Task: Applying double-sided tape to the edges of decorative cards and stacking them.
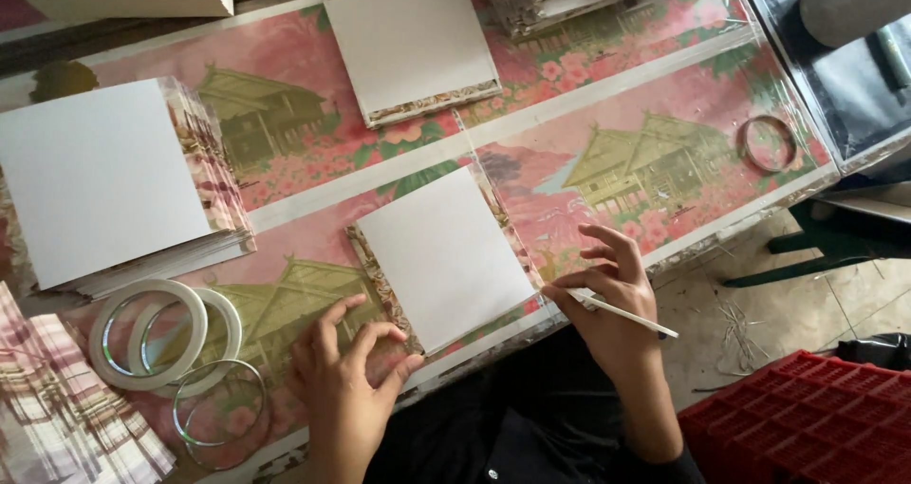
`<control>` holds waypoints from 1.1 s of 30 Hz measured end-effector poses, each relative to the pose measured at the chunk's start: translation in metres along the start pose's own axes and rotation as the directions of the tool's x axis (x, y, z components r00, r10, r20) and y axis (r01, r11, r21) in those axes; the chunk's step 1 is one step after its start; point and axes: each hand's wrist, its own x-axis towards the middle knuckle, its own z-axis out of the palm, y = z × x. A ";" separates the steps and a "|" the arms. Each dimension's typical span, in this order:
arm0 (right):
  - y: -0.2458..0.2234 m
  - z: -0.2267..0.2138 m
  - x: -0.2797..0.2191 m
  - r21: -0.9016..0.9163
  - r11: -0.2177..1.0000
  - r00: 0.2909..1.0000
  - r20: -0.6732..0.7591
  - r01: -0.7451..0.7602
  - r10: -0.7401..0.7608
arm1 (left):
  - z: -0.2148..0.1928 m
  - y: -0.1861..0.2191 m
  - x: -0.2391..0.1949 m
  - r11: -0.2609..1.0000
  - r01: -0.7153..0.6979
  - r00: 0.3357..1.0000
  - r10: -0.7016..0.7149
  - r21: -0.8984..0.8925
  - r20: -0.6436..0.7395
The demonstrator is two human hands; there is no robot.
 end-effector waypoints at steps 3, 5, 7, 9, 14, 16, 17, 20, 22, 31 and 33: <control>0.012 0.010 -0.002 -0.038 0.998 0.999 0.010 -0.047 0.048 | -0.003 0.002 0.001 0.999 0.032 0.999 -0.032 0.004 0.034; 0.014 0.010 -0.001 -0.043 0.998 0.999 0.011 -0.050 0.051 | -0.001 0.000 0.000 1.000 0.018 1.000 -0.018 -0.005 0.023; 0.016 0.011 0.000 -0.048 0.998 0.999 0.011 -0.052 0.052 | -0.001 0.000 0.000 1.000 0.002 1.000 -0.002 -0.015 0.011; 0.020 0.012 -0.001 -0.059 0.996 0.997 0.018 -0.071 0.072 | -0.002 0.001 0.000 1.000 0.021 0.999 -0.021 -0.020 0.030; 0.021 0.017 0.001 -0.074 0.994 0.997 0.020 -0.078 0.080 | 0.000 0.001 0.000 1.000 0.010 1.000 -0.010 -0.010 0.010; 0.021 0.019 0.001 -0.088 0.993 0.996 0.028 -0.082 0.085 | -0.001 0.002 0.000 1.000 0.010 1.000 -0.010 0.000 -0.001; 0.020 0.020 0.000 -0.122 0.991 0.998 0.018 -0.060 0.063 | -0.001 0.003 0.001 1.000 0.006 1.000 -0.006 -0.003 -0.008; 0.013 0.023 -0.007 -0.204 0.979 1.000 0.013 0.020 -0.017 | -0.003 0.000 0.007 0.999 -0.043 0.997 0.042 -0.023 -0.072; 0.005 0.028 -0.015 -0.252 0.965 0.997 0.016 0.079 -0.077 | -0.005 -0.004 0.016 0.995 -0.093 0.987 0.087 -0.037 -0.133; -0.061 0.072 -0.053 -0.022 0.964 0.950 0.172 0.267 -0.259 | 0.011 0.030 0.026 0.985 -0.167 0.932 0.141 -0.051 -0.333; -0.081 0.075 -0.049 0.076 0.965 0.957 0.128 0.252 -0.260 | 0.016 0.037 0.016 0.992 -0.119 0.971 0.108 -0.036 -0.214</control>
